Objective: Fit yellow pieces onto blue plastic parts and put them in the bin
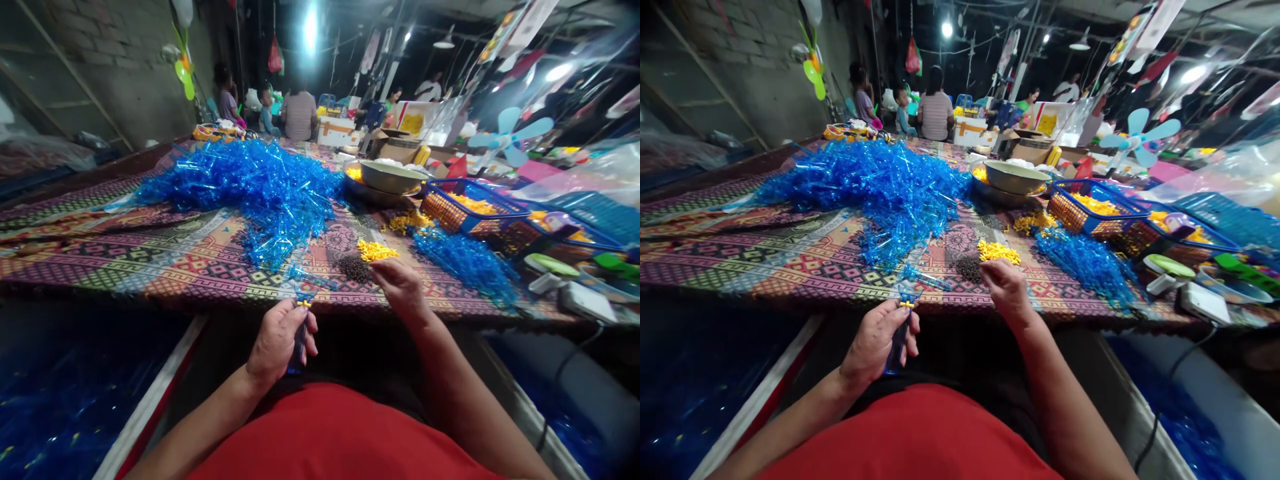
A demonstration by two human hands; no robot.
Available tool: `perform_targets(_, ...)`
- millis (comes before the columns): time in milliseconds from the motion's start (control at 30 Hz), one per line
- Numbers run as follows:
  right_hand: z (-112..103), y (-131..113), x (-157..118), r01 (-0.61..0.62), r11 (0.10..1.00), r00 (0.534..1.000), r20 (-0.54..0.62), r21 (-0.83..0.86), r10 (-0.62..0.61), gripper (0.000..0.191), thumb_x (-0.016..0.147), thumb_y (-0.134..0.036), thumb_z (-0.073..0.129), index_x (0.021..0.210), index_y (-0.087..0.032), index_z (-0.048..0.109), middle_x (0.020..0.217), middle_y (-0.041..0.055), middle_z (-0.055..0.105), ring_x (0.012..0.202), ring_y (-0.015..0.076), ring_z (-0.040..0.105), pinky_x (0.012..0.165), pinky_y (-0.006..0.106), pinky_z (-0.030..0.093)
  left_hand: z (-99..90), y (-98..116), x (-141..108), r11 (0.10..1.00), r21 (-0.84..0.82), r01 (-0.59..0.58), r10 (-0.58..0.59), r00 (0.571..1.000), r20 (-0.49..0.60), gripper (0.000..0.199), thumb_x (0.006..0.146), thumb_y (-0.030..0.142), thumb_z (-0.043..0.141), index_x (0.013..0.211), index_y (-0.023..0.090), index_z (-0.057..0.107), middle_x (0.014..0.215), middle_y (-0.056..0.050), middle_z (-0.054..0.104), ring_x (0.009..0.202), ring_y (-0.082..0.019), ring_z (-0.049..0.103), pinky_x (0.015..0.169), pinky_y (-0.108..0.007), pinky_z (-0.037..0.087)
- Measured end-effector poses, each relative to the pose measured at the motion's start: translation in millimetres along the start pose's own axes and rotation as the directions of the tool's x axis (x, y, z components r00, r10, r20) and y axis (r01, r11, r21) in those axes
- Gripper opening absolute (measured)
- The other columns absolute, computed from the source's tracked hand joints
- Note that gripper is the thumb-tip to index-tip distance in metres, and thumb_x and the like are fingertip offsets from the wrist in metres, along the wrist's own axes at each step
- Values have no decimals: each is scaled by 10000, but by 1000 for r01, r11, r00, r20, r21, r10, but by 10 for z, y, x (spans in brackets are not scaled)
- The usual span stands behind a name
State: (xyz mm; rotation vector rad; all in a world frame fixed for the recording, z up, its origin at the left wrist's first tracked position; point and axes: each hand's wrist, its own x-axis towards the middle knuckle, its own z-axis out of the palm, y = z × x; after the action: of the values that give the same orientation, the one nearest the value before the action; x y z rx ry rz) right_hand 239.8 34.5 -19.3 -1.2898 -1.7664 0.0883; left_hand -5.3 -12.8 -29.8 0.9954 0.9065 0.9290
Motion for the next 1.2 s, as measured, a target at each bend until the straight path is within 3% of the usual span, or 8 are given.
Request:
perform_targets(167, -251, 395, -209, -93, 979, 985, 124, -184, 117, 180, 811, -314, 553, 751, -177, 653, 714, 55, 634, 672, 173, 586, 636, 289, 454, 111, -58, 51, 998, -40, 41, -38, 996, 78, 231, 832, 373, 455, 765, 154, 487, 571, -3, 583, 360, -108, 524, 291, -172, 334)
perform_targets(267, -336, 493, -293, -98, 955, 988, 90, -281, 128, 185, 824, -309, 535, 776, -181, 661, 760, 62, 640, 706, 177, 590, 666, 287, 449, 154, -88, 69, 997, -68, 45, -36, 992, 122, 220, 829, 374, 473, 816, 155, 491, 705, -23, 610, 411, -110, 563, 305, -177, 358)
perform_targets(400, -496, 654, -355, -139, 923, 985, 43, -359, 165, 185, 825, -309, 533, 800, -186, 669, 810, 69, 653, 764, 197, 595, 706, 304, 450, 183, -119, 71, 997, -61, 49, -41, 992, 118, 230, 833, 380, 478, 843, 152, 497, 676, -22, 599, 430, -115, 574, 318, -173, 360)
perform_targets(567, -483, 701, -406, -75, 897, 980, 132, -435, 146, 203, 844, -311, 512, 818, -196, 677, 831, 69, 631, 801, 200, 570, 705, 294, 435, 285, -157, 60, 998, -12, 67, -65, 987, 146, 262, 831, 410, 474, 789, 152, 496, 614, -16, 583, 395, -107, 544, 306, -167, 327)
perform_targets(733, -321, 523, -346, 18, 866, 976, 197, -500, 93, 238, 860, -242, 486, 678, -174, 624, 736, 75, 575, 760, 203, 532, 659, 290, 409, 348, -104, 13, 992, 123, -18, 3, 993, 122, 297, 858, 428, 422, 771, 156, 503, 525, -1, 556, 352, -84, 478, 319, -166, 308)
perform_targets(867, -199, 95, -348, 86, 990, 986, 149, -107, -70, 121, 873, -228, 486, 831, -170, 583, 731, 44, 591, 682, 159, 546, 638, 268, 432, 344, 10, -54, 949, 305, -83, 70, 996, 54, 311, 881, 426, 375, 757, 167, 495, 493, 13, 529, 367, -86, 461, 350, -174, 327)
perform_targets(967, -87, -312, -384, 174, 977, 969, 155, 126, -192, 85, 878, -212, 489, 855, -186, 567, 738, 25, 601, 675, 138, 557, 627, 247, 443, 354, 78, -87, 896, 424, -133, 133, 991, 30, 292, 886, 405, 380, 749, 173, 494, 502, 23, 502, 406, -85, 469, 401, -179, 354)
perform_targets(1200, 55, -618, -373, 272, 937, 939, 152, 221, -309, 78, 882, -194, 490, 865, -185, 565, 751, 29, 605, 685, 129, 553, 638, 245, 449, 356, 105, -116, 843, 497, -205, 208, 977, 50, 247, 881, 357, 402, 732, 184, 498, 572, 21, 505, 451, -91, 475, 459, -202, 361)
